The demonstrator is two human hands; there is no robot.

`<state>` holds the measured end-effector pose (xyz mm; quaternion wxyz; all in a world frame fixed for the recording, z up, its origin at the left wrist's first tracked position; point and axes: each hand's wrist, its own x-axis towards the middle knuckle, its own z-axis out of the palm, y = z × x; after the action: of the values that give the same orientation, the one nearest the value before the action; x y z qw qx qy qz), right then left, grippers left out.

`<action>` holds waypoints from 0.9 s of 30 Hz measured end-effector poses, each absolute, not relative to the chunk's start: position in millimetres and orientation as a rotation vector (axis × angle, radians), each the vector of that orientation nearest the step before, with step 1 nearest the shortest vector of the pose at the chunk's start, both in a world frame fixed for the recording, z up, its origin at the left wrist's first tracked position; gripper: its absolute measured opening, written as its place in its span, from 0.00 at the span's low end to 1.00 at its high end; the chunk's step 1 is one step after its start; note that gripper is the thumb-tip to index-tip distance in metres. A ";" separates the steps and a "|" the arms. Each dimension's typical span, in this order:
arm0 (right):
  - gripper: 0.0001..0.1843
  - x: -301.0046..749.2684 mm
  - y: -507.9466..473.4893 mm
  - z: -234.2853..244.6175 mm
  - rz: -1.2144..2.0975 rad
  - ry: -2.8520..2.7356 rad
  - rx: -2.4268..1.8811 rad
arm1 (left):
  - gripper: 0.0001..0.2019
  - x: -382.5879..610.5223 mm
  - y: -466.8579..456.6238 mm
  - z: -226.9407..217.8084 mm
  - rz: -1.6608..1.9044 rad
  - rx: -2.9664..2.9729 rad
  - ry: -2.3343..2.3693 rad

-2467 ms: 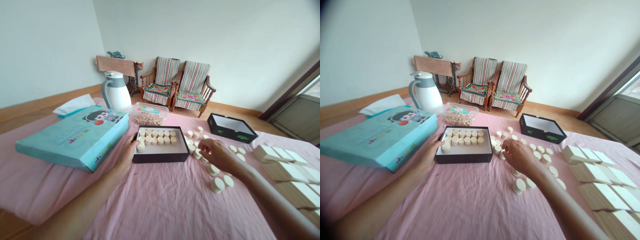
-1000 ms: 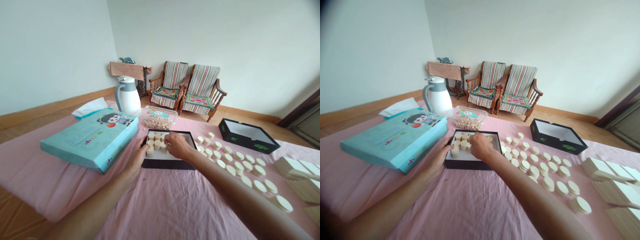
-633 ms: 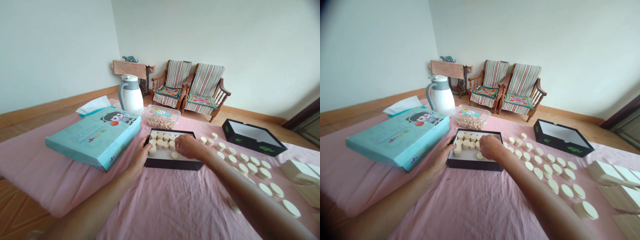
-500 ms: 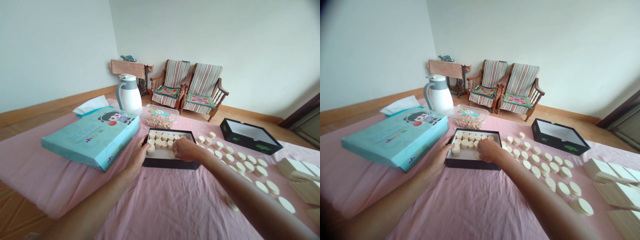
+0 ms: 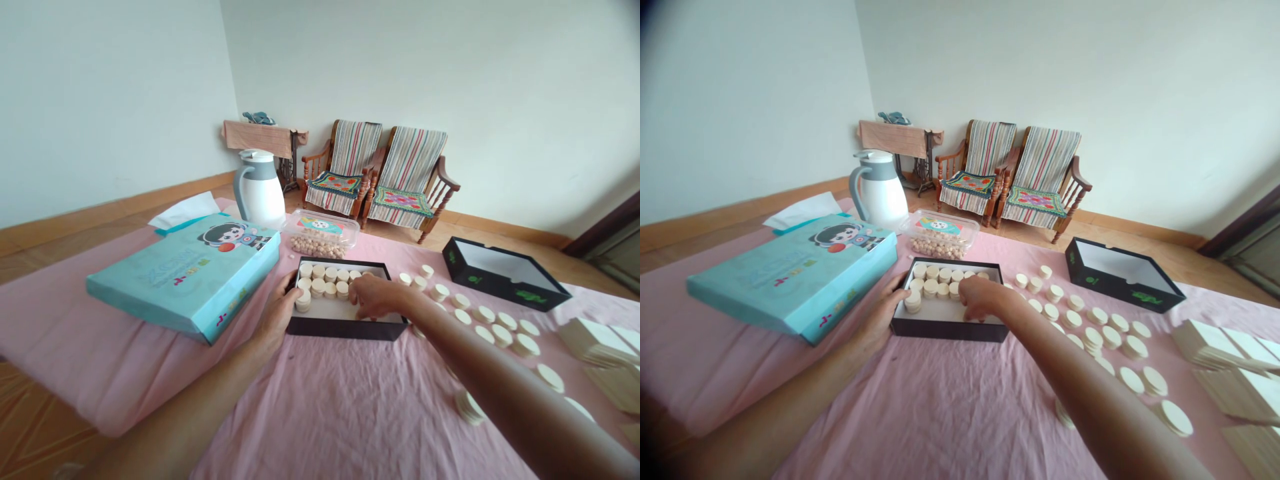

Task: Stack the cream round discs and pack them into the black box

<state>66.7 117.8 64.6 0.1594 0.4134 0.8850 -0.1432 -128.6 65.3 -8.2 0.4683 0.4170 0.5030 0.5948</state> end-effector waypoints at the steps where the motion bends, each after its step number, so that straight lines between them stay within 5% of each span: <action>1: 0.19 66.6 117.9 63.5 -0.407 2.524 1.182 | 0.26 -128.4 65.1 -8.0 1.454 1.024 1.233; 19: 0.09 69.3 113.3 52.5 -0.756 2.615 1.078 | 0.26 -128.4 66.2 -9.5 1.422 1.064 1.236; 27: 0.06 67.3 123.4 61.5 -1.460 2.509 1.308 | 0.26 -129.0 66.6 -11.4 1.413 1.057 1.240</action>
<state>67.3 123.4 61.5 -0.0212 0.4107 0.7879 -0.4584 -129.0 66.6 -11.4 0.4729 0.4321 0.5065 0.5772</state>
